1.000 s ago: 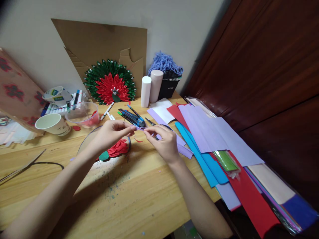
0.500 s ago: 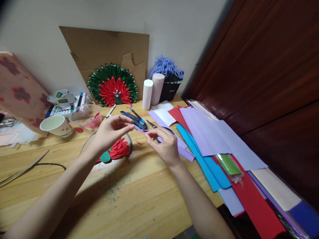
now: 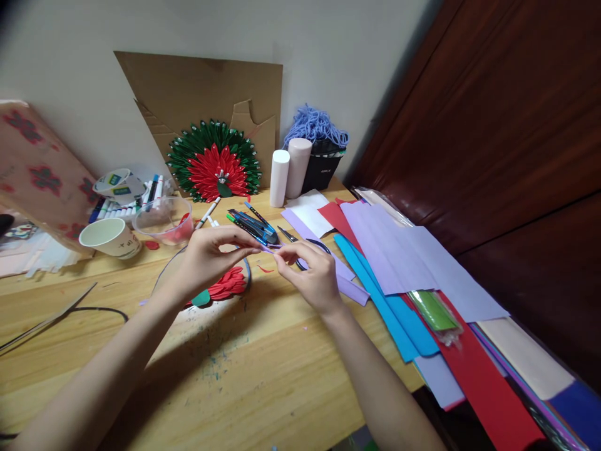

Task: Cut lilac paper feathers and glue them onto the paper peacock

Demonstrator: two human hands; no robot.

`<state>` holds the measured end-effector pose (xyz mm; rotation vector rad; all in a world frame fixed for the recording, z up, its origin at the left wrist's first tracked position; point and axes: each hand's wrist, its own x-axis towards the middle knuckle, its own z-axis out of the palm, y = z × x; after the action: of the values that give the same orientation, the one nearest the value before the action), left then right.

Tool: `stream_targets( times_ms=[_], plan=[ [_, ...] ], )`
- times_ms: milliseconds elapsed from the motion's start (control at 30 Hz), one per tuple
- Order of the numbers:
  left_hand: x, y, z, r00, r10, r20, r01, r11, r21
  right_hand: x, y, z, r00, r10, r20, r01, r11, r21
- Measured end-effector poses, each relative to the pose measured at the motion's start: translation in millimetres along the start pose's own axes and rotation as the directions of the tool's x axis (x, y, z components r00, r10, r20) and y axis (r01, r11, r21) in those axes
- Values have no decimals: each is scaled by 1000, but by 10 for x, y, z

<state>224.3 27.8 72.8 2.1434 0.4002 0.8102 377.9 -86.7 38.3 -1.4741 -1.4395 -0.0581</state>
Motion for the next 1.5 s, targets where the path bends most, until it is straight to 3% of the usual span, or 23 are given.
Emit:
stream_targets(
  times_ms=[267,467,600,800,1133,1267,1500],
  plan=[
    [21,29,-33,1000,2,15,-3,1000,14,1,-40,3,1000,-16,6,16,1000,2],
    [42,-18,-126,986,-101,-131,97,994,-40,1,-34,-1,996,61,-59,-59,997,40],
    [37,-6,-78,992,-76,-105,72,997,-40,-17,-45,19,992,87,-87,-79,993,91],
    [10,21,36,998,-15,-56,14,1000,-13,-24,-57,23,994,-55,-91,51,997,-50],
    [10,-14,63,989,-136,-57,131,988,-86,-25,-1,-8,949,-310,-66,287,928,-237],
    [10,-7,65,985,-162,-59,157,984,-90,-29,2,-14,952,-301,-55,283,935,-215],
    [7,-1,62,985,-161,-61,154,982,-113,-38,-5,5,978,-187,-93,174,976,-130]
  ],
)
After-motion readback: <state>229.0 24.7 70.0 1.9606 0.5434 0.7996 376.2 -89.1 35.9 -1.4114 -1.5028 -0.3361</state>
